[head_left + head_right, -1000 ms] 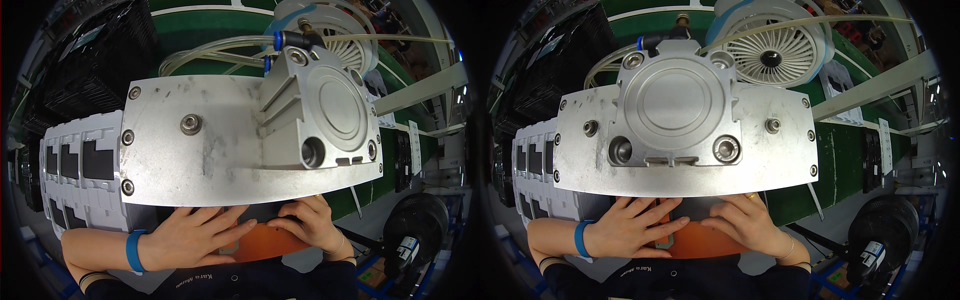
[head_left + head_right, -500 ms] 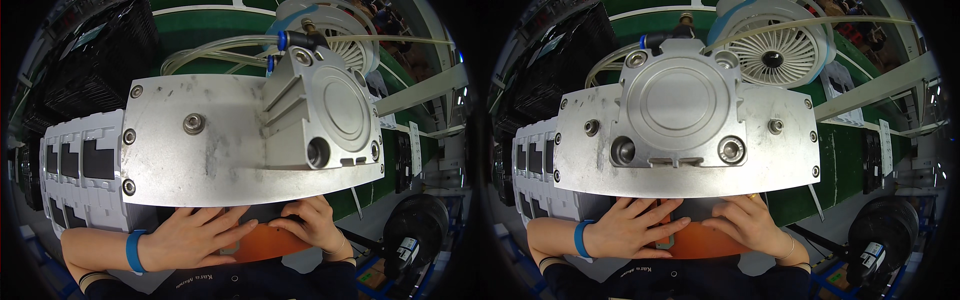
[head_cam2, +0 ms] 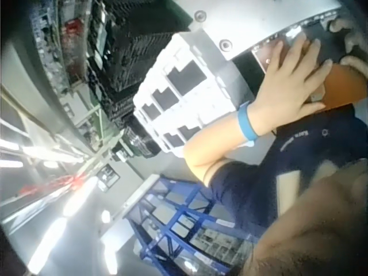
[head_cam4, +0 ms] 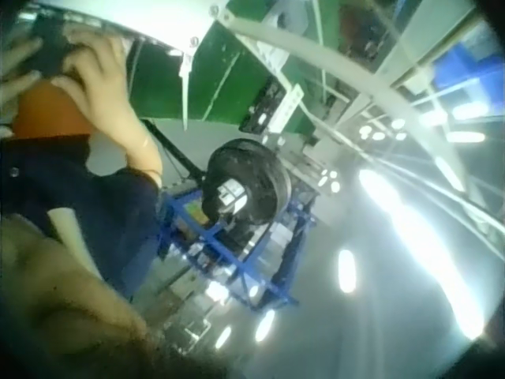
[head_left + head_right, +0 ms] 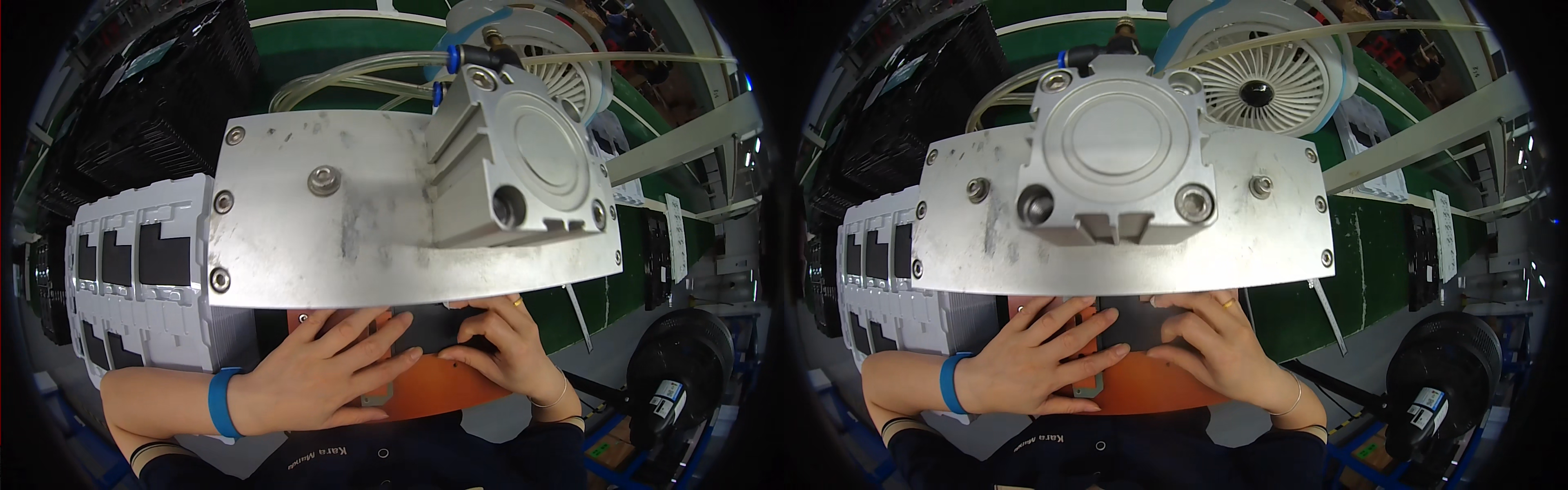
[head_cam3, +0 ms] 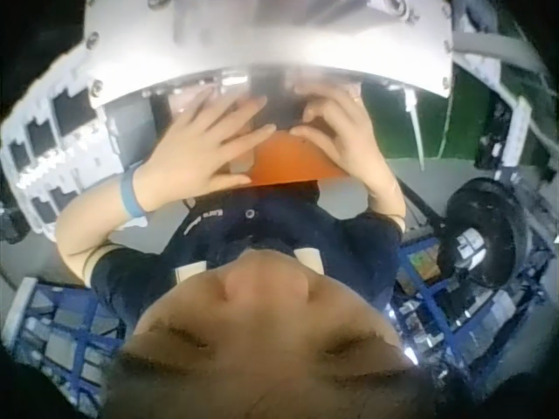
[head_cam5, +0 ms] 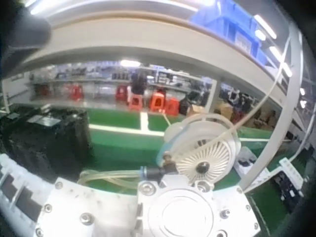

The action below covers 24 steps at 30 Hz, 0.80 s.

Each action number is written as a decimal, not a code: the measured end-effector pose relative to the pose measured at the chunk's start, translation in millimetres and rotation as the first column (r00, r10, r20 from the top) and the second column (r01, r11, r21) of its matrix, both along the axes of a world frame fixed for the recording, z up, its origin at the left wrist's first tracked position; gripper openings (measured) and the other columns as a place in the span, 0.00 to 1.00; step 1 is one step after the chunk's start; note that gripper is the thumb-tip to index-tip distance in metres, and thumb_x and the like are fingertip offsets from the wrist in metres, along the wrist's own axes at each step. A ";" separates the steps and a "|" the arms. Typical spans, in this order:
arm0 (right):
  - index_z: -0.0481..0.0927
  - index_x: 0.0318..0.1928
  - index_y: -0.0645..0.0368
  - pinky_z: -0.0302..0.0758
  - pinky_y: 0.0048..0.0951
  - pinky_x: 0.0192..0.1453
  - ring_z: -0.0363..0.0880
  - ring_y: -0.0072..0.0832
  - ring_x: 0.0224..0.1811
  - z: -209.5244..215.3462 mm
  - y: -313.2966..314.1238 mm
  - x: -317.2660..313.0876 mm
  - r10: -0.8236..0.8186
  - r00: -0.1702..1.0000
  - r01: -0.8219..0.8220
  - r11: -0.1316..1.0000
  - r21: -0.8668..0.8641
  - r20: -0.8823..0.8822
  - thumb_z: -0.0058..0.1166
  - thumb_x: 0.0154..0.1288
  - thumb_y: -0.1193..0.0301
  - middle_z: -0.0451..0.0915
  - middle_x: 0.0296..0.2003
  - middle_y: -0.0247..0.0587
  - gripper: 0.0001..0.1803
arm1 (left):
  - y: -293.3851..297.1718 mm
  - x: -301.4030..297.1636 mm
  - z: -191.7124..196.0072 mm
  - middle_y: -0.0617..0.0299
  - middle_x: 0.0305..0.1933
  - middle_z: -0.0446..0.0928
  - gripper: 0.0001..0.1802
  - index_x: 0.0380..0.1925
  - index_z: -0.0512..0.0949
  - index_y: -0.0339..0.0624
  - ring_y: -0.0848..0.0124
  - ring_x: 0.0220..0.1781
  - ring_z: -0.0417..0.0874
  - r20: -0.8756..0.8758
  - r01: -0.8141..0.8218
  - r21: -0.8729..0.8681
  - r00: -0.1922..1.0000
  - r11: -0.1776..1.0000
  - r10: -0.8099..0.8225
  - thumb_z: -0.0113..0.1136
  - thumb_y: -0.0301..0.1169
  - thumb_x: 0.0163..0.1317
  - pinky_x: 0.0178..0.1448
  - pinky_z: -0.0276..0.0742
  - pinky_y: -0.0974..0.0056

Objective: The person repeatedly picks up small black rectangular components from a white tray and places them into a metal jig on a workbench. They then press down on a silver metal plate to secure the components before removing them and placing them back into the tray.

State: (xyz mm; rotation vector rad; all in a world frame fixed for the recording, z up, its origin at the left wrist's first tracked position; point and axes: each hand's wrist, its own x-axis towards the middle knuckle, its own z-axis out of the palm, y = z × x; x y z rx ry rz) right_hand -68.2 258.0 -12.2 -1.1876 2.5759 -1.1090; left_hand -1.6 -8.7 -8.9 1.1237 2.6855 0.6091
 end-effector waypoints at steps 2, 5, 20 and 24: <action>0.76 0.33 0.55 0.67 0.38 0.55 0.73 0.38 0.49 5.8 -3.8 -3.5 0.032 0.999 -0.032 0.999 0.000 0.005 0.72 0.50 0.70 0.77 0.48 0.38 0.16 | -0.2 -0.5 -0.6 0.53 0.74 0.62 0.36 0.65 0.73 0.58 0.50 0.74 0.62 -0.044 0.000 0.012 0.999 1.000 0.001 0.56 0.62 0.62 0.71 0.59 0.41; 0.75 0.37 0.55 0.67 0.38 0.57 0.71 0.38 0.53 11.9 -3.2 -7.6 0.075 0.997 -0.076 0.996 0.040 0.030 0.71 0.51 0.72 0.75 0.52 0.39 0.16 | -0.5 -1.1 -3.2 0.52 0.73 0.63 0.35 0.64 0.73 0.57 0.49 0.73 0.63 -0.106 0.011 0.024 0.994 1.000 -0.008 0.57 0.62 0.62 0.71 0.60 0.41; 0.70 0.37 0.58 0.81 0.22 0.48 0.80 0.26 0.52 19.5 -34.9 35.3 0.121 0.760 0.214 0.881 -0.422 0.638 0.69 0.54 0.85 0.79 0.45 0.44 0.19 | -2.7 25.5 14.5 0.63 0.24 0.75 0.12 0.33 0.75 0.31 0.81 0.28 0.70 0.659 -0.622 0.618 0.743 0.481 0.115 0.66 0.30 0.65 0.32 0.71 0.70; 0.73 0.45 0.60 0.83 0.25 0.51 0.82 0.29 0.53 29.7 -44.9 40.6 0.177 0.794 0.173 0.852 -0.494 0.582 0.69 0.54 0.84 0.78 0.51 0.46 0.21 | -63.3 72.3 41.5 0.70 0.24 0.73 0.10 0.31 0.74 0.34 0.87 0.29 0.67 0.667 -0.741 0.549 0.667 0.387 0.332 0.65 0.27 0.65 0.31 0.66 0.75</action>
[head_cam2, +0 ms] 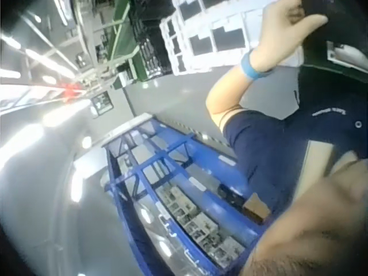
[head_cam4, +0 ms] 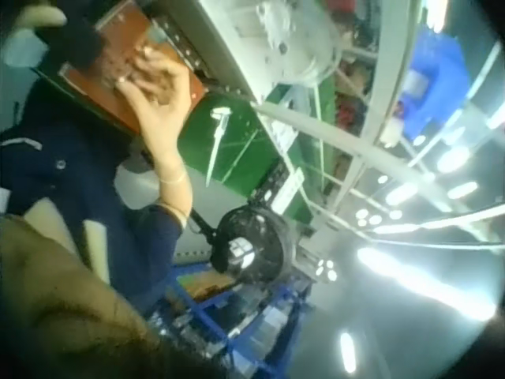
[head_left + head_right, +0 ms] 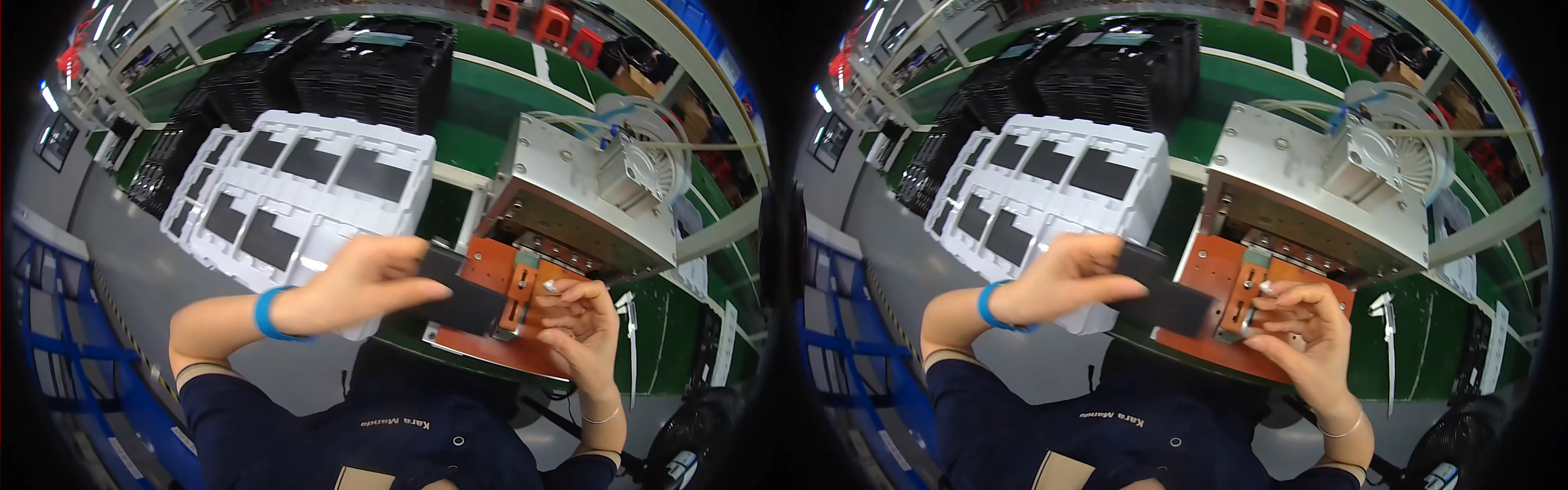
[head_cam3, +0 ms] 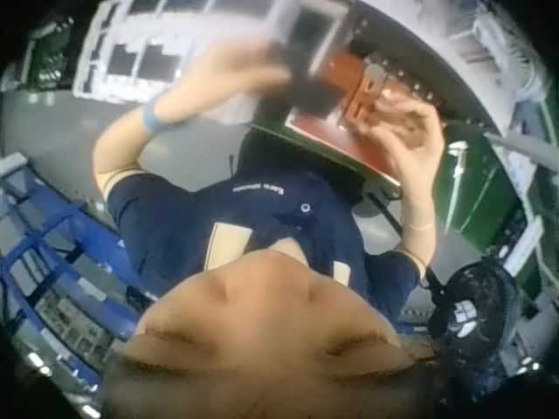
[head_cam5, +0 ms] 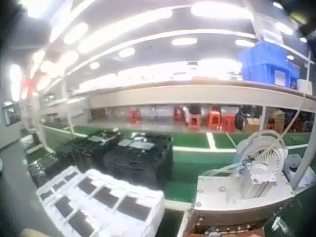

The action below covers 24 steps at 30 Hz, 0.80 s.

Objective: The person repeatedly picks up small black rectangular components from a white tray and places them into a metal jig on a workbench. They then press down on a silver metal plate to secure the components before removing them and placing them back into the tray.

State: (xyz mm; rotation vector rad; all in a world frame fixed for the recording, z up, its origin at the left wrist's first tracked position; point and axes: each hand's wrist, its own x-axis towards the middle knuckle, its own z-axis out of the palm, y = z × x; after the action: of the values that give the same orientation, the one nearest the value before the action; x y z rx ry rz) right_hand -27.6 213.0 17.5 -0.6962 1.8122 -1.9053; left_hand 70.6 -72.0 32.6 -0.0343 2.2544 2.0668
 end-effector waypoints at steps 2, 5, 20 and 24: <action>0.75 0.47 0.61 0.82 0.25 0.51 0.82 0.28 0.51 0.0 0.5 -5.9 0.044 0.999 -0.044 0.999 0.030 0.001 0.70 0.54 0.82 0.79 0.51 0.44 0.21 | -40.0 24.2 7.3 0.70 0.26 0.77 0.07 0.34 0.77 0.36 0.88 0.29 0.70 0.052 -0.185 -0.043 0.981 0.982 0.187 0.66 0.26 0.65 0.31 0.66 0.78; 0.78 0.44 0.61 0.81 0.23 0.46 0.82 0.25 0.48 3.5 -15.0 -9.9 0.267 0.964 -0.264 0.958 0.112 -0.005 0.70 0.54 0.81 0.81 0.48 0.42 0.18 | -85.2 53.3 -2.2 0.68 0.27 0.82 0.11 0.43 0.81 0.34 0.85 0.26 0.76 0.155 -0.378 -0.112 0.907 0.919 0.392 0.67 0.26 0.64 0.29 0.67 0.79; 0.70 0.65 0.52 0.65 0.43 0.70 0.65 0.41 0.69 -37.6 -140.0 42.5 0.624 0.090 -0.422 0.730 0.538 -0.776 0.64 0.61 0.60 0.68 0.66 0.44 0.33 | -242.0 104.2 -40.5 0.49 0.23 0.79 0.18 0.32 0.83 0.31 0.60 0.24 0.79 -0.314 -0.444 -0.892 0.742 0.085 0.592 0.69 0.40 0.57 0.34 0.74 0.59; 0.66 0.69 0.50 0.64 0.43 0.70 0.64 0.41 0.70 -39.8 -139.3 40.2 0.626 0.124 -0.420 0.736 0.531 -0.770 0.63 0.62 0.60 0.67 0.67 0.45 0.35 | -248.6 103.3 -27.7 0.58 0.31 0.83 0.23 0.34 0.84 0.31 0.65 0.29 0.79 -0.057 -0.491 -0.785 0.664 0.377 0.746 0.68 0.46 0.59 0.35 0.74 0.61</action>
State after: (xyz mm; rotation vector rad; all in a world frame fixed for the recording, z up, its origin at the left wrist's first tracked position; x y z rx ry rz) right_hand 12.6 73.7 -22.3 -2.3700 1.7529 -0.7160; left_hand 173.9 -320.6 4.9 -1.3914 2.9341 0.8903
